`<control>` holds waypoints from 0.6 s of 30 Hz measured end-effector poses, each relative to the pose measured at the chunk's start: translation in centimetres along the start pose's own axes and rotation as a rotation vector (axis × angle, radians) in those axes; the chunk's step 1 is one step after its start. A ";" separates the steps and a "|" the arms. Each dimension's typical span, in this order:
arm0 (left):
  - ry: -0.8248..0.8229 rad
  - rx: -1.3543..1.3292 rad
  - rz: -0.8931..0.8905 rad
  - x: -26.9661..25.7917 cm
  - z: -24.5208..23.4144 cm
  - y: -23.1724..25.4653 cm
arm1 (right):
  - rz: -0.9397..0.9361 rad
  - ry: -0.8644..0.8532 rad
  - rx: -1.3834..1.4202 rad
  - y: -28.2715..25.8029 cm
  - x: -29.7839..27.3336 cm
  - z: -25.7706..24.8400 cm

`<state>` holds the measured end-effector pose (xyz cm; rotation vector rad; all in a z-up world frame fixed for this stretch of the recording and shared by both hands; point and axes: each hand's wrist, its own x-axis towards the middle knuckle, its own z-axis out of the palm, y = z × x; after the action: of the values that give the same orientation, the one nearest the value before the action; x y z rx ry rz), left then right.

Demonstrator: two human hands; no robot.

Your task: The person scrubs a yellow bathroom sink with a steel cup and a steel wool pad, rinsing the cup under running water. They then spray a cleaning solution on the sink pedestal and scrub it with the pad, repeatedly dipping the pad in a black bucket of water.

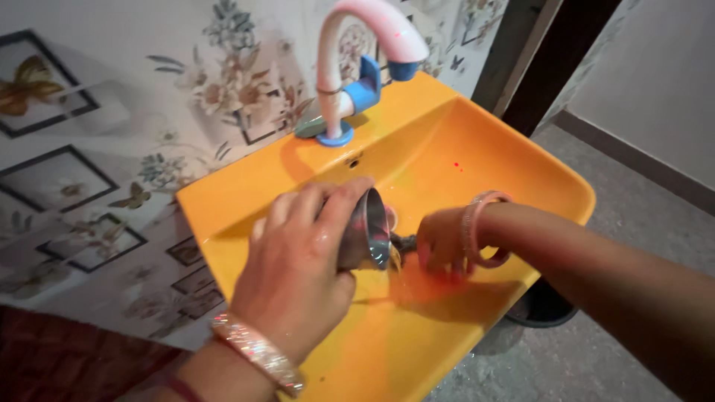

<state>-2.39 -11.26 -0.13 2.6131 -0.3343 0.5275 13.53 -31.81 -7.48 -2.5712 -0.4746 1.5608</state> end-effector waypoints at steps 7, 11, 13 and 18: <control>0.162 -0.453 -0.430 6.6 6.8 4.5 | -1.023 -0.005 0.724 5.1 -1.6 0.4; 0.206 -0.760 -0.504 10.9 12.0 5.3 | -0.896 0.497 0.938 6.5 -1.5 0.3; 0.251 -0.874 -0.382 13.2 15.0 4.9 | -0.850 0.742 1.017 7.7 -0.4 -0.9; 0.414 -0.401 -0.152 17.2 19.5 2.2 | -0.596 1.516 0.582 10.7 1.3 -3.7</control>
<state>18.41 -24.84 -8.22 2.0630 -0.0914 0.8326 19.59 -41.24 -9.43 -2.0337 -0.3870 -0.4948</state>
